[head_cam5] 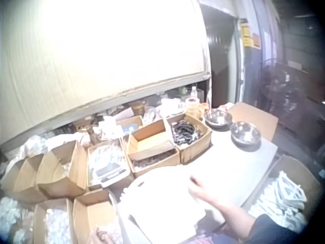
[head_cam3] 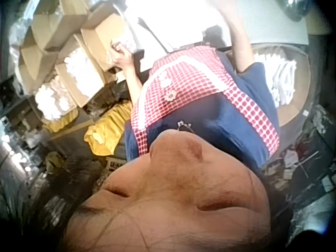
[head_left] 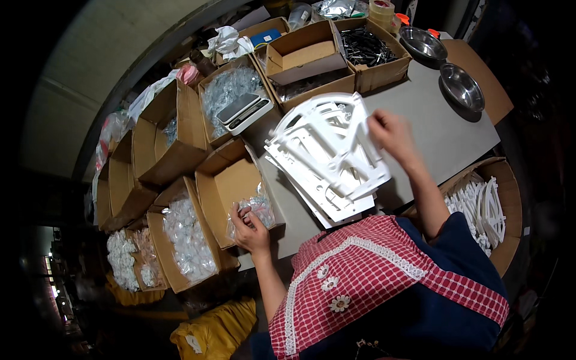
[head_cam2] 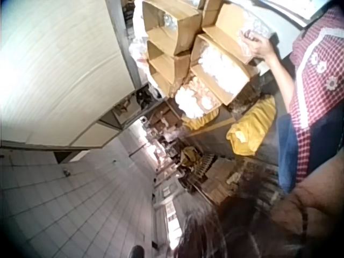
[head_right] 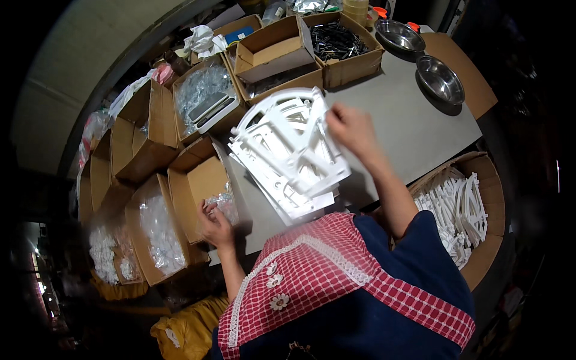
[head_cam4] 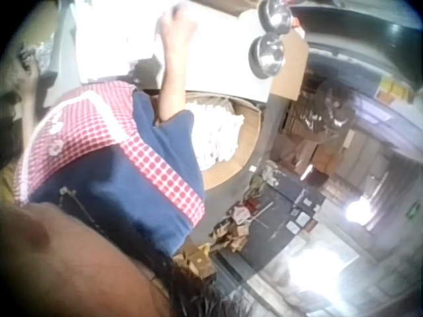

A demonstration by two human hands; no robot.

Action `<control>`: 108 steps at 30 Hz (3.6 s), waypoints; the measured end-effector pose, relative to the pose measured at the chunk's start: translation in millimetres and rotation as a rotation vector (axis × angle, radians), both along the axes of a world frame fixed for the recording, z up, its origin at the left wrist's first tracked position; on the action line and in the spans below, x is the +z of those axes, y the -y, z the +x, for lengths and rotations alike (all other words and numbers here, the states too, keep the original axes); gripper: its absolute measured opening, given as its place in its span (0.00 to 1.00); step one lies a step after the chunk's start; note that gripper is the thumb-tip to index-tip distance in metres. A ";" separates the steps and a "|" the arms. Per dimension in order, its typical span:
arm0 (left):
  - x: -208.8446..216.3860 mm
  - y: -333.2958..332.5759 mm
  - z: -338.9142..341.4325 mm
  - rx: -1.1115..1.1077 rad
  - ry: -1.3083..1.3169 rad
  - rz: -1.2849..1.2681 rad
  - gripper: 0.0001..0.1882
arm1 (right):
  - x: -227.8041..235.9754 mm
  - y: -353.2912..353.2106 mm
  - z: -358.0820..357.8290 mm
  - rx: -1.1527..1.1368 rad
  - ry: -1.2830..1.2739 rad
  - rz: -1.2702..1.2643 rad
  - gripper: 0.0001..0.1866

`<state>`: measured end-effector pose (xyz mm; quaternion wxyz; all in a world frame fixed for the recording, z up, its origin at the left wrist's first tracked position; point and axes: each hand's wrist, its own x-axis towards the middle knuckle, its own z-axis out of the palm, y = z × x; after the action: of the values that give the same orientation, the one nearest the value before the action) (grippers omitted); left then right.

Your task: The person takes several white plastic components from a yellow bag on the floor, places them on a scale on a workbench, and then organizes them into stacks before putting them into cardboard boxes.

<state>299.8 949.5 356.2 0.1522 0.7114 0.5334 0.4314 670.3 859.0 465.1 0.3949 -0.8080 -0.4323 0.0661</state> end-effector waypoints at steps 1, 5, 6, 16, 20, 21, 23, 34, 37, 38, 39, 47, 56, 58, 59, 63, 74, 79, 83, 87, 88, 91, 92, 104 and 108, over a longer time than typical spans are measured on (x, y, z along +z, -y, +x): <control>2.4 1.4 0.7 0.019 0.068 -0.036 0.18 | 2.4 3.5 10.0 -0.056 -0.047 0.083 0.15; -2.8 0.7 -3.5 0.039 0.036 0.050 0.20 | -21.6 28.5 89.3 -0.359 -0.101 0.090 0.15; -3.9 -1.2 -3.8 0.033 0.011 0.072 0.19 | -38.9 40.9 116.5 -0.386 -0.004 0.058 0.14; 5.0 -3.6 4.1 -0.012 -0.068 0.114 0.14 | -84.2 63.9 131.1 -0.242 0.490 -0.054 0.22; -8.1 -6.9 -11.9 -0.029 -0.153 0.112 0.12 | -18.5 15.3 -14.3 0.299 0.272 0.097 0.21; -9.0 -7.7 -9.2 -0.038 -0.142 0.116 0.12 | -11.1 11.4 -38.8 0.412 0.290 0.055 0.22; -8.1 -7.1 -8.3 -0.045 -0.149 0.121 0.12 | 11.4 6.4 -91.3 0.627 0.335 -0.040 0.27; -0.3 -5.4 4.7 -0.078 -0.145 0.108 0.10 | 62.0 9.6 -89.2 0.525 0.433 0.060 0.15; 0.5 -1.5 -5.1 -0.059 -0.151 0.079 0.10 | 71.7 24.3 -33.4 0.248 0.359 0.133 0.11; 2.0 -0.6 -4.7 -0.059 -0.146 0.078 0.10 | 69.3 31.5 -14.2 0.123 0.295 0.143 0.10; 3.6 -0.9 -3.6 -0.060 -0.138 0.081 0.10 | 67.2 39.8 4.3 -0.005 0.234 0.156 0.10; 7.5 -2.1 5.8 -0.079 -0.072 0.065 0.13 | -74.9 87.6 111.8 -0.395 -0.568 0.149 0.10; 3.3 -1.8 -0.5 -0.046 -0.099 0.089 0.13 | -155.3 87.2 181.9 -0.519 -0.795 0.283 0.10; 7.1 -0.9 4.5 -0.042 -0.067 0.099 0.12 | -153.1 101.6 205.0 -0.592 -0.655 0.159 0.10; 6.6 -0.7 3.9 -0.050 -0.099 0.104 0.11 | -147.5 102.7 211.0 -0.620 -0.582 0.100 0.10; 0.7 -3.2 -2.4 -0.080 -0.162 0.102 0.10 | -112.1 103.4 189.1 -0.448 -0.808 0.354 0.13; -0.1 -4.0 -1.4 -0.076 -0.143 0.130 0.12 | -132.8 90.0 166.4 0.040 -0.279 -0.173 0.08; -1.4 -5.5 -2.6 -0.045 -0.152 0.164 0.14 | -130.9 92.8 157.6 -0.035 0.252 -0.287 0.10; 1.4 -6.4 1.9 -0.088 -0.139 0.154 0.13 | -132.5 92.2 181.0 0.142 0.300 -0.308 0.12; 6.5 -6.0 1.3 -0.127 -0.152 0.147 0.12 | -129.0 91.0 194.7 -0.011 0.040 -0.425 0.13; 7.1 -4.4 0.9 -0.119 -0.150 0.150 0.12 | -128.8 90.5 193.9 -0.070 0.107 -0.489 0.14; 8.4 -3.0 3.8 -0.097 -0.151 0.149 0.11 | -122.5 101.9 178.6 -0.345 0.097 -0.676 0.14; 6.7 -2.0 1.9 -0.103 -0.174 0.114 0.12 | -114.8 104.4 170.2 -0.385 0.063 -0.701 0.13; -74.2 -24.0 -37.8 -0.220 0.184 -0.138 0.22 | -94.5 97.1 122.0 -0.297 0.137 -0.470 0.13; -67.9 -21.5 -37.5 -0.184 0.135 -0.138 0.21 | -81.4 74.7 96.9 -0.155 0.231 -0.289 0.12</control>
<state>262.3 971.1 288.3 0.2752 0.7144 0.4829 0.4250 767.2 784.4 383.7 0.2268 -0.8893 -0.3971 0.0038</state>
